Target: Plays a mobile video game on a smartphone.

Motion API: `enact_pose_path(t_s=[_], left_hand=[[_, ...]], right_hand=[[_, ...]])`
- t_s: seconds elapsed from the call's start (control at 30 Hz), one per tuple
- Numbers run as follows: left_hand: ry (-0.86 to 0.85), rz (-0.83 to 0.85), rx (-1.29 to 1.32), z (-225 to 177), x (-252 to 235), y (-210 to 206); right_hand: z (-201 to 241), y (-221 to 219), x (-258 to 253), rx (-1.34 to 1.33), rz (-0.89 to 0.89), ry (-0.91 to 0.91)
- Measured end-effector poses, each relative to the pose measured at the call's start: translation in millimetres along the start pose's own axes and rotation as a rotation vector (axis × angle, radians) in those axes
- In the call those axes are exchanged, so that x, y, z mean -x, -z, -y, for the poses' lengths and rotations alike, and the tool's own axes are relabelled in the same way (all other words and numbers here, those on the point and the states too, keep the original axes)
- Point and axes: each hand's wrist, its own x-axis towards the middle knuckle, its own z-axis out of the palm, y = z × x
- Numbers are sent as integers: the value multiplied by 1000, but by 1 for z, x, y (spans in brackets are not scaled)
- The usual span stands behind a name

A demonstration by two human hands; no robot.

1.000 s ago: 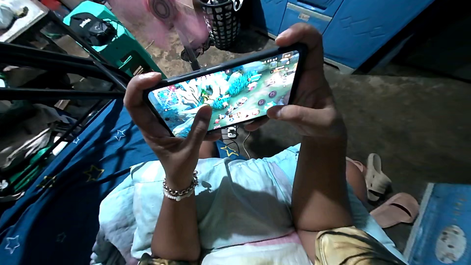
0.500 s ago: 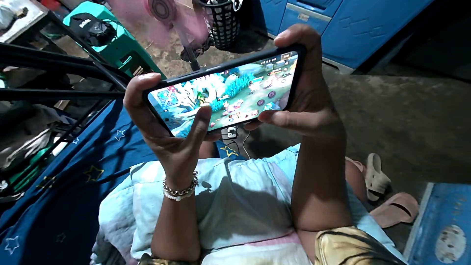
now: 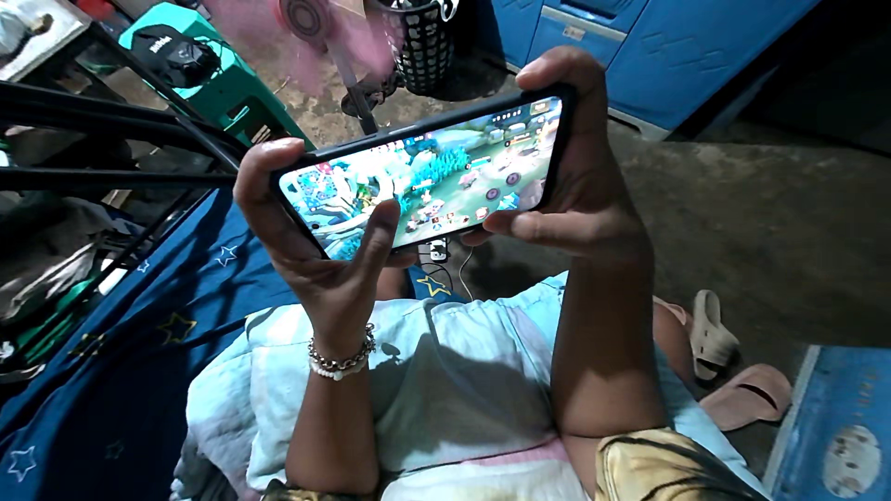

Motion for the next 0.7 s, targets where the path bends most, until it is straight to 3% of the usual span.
enact_pose_path(t_s=[0.7], left_hand=[[-18,-15,-39,1,-1,0]], right_hand=[[0,-2,-1,2,-22,-24]])
